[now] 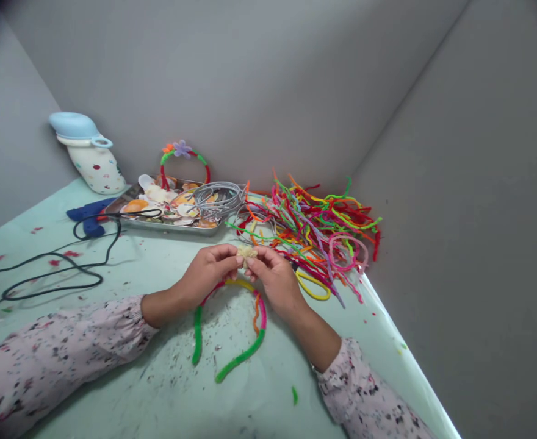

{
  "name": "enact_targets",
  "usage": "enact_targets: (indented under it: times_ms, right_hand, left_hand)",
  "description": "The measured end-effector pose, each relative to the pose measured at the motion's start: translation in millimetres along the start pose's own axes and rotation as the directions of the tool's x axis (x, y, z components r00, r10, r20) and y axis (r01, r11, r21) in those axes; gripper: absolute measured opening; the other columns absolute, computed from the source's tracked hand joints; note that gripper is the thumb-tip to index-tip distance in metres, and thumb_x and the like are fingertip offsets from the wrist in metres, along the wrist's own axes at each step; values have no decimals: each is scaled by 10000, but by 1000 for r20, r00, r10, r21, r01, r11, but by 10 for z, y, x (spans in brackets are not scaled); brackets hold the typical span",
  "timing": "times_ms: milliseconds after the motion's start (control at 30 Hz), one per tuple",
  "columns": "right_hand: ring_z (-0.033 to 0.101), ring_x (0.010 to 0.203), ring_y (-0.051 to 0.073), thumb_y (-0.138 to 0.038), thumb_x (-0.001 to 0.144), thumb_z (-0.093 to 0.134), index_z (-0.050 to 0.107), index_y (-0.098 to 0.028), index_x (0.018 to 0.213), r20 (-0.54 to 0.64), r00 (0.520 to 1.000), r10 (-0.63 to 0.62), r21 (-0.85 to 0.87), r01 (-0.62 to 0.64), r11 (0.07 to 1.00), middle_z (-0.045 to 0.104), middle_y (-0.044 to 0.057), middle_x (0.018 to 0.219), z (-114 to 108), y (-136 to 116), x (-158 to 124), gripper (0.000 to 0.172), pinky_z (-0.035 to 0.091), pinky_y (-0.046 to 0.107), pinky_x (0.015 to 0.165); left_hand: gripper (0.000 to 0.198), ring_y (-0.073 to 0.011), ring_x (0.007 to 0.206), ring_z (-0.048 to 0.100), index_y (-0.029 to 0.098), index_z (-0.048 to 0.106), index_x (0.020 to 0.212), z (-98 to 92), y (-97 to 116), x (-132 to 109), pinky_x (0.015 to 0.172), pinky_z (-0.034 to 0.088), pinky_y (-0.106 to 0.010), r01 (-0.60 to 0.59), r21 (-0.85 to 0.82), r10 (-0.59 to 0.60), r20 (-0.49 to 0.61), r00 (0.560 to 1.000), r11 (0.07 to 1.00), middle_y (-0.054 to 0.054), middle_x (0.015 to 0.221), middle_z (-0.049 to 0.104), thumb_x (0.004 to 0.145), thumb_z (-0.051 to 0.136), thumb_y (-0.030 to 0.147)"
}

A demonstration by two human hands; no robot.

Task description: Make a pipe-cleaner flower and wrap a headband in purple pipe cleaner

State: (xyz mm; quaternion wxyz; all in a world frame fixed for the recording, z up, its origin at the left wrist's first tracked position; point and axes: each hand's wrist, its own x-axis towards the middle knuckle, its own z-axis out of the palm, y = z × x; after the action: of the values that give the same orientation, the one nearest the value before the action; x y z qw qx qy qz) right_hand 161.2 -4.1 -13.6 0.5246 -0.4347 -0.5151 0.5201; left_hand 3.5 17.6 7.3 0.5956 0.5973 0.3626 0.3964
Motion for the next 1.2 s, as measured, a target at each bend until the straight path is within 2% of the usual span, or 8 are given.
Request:
enact_targets:
  times_ms: [267, 467, 767, 867, 933, 1000, 1067, 1200]
  right_hand:
    - [556, 631, 99, -313, 792, 668, 637, -207, 902, 221, 972, 77, 37, -87, 995, 613, -12, 719, -212, -21, 45, 155, 421, 220, 566]
    - [538, 584, 96, -372, 785, 669, 629, -199, 874, 318, 944, 87, -2, -91, 996, 610, -14, 685, -230, -78, 22, 199, 425, 227, 565]
    - [564, 642, 120, -345, 827, 607, 666, -184, 858, 566, 809, 160, -343, 54, 938, 609, 9, 733, -276, -454, -51, 174, 446, 249, 595]
    - [549, 616, 112, -349, 814, 617, 661, -190, 861, 446, 884, 141, -335, 18, 942, 615, 0, 705, -292, -438, -1, 171, 422, 238, 572]
    - [530, 578, 102, -355, 791, 635, 653, -186, 868, 275, 954, 115, -267, -39, 963, 622, -6, 696, -296, -351, 56, 187, 396, 228, 536]
    - [522, 563, 98, -348, 762, 660, 649, -180, 866, 138, 983, 122, -185, -95, 978, 614, -14, 659, -284, -245, 105, 198, 384, 224, 524]
    - [516, 551, 93, -342, 739, 677, 642, -178, 855, 27, 990, 142, -93, -139, 986, 597, -22, 634, -251, -158, 130, 204, 365, 216, 502]
    - [499, 534, 75, -325, 700, 706, 632, -169, 812, -58, 981, 184, 18, -184, 983, 578, -26, 640, -144, -89, 105, 205, 342, 200, 479]
  left_hand:
    - [162, -85, 571, 519, 114, 640, 820, -60, -67, 69, 540, 363, -212, 115, -197, -56, 280, 958, 974, -49, 752, 640, 750, 619, 259]
    - [144, -41, 499, 454, 86, 666, 813, -91, -38, 68, 474, 329, -169, 330, -329, -178, 415, 892, 885, -89, 774, 664, 698, 660, 172]
    - [125, -57, 381, 408, 61, 670, 686, -84, -72, 9, 355, 222, -187, 647, -287, -347, 657, 670, 706, -41, 537, 567, 581, 610, 94]
    - [111, -51, 459, 448, 80, 666, 739, -63, -53, 21, 406, 289, -178, 568, -356, -317, 560, 765, 742, -58, 680, 612, 648, 628, 129]
    - [120, -57, 519, 484, 107, 649, 785, -57, -34, 43, 444, 314, -174, 421, -370, -277, 382, 882, 828, -47, 753, 610, 696, 639, 187]
    - [156, -73, 554, 502, 133, 628, 836, -52, -31, 56, 483, 342, -182, 240, -275, -199, 169, 965, 931, -18, 739, 584, 715, 646, 231]
    - [219, -82, 583, 506, 147, 617, 911, -42, -52, 51, 538, 380, -196, 72, -105, -71, 14, 997, 992, -5, 756, 573, 722, 651, 251]
    - [300, -88, 638, 511, 170, 604, 1021, -11, -132, 19, 577, 399, -200, -111, 137, 118, -46, 992, 984, -23, 903, 590, 741, 640, 273]
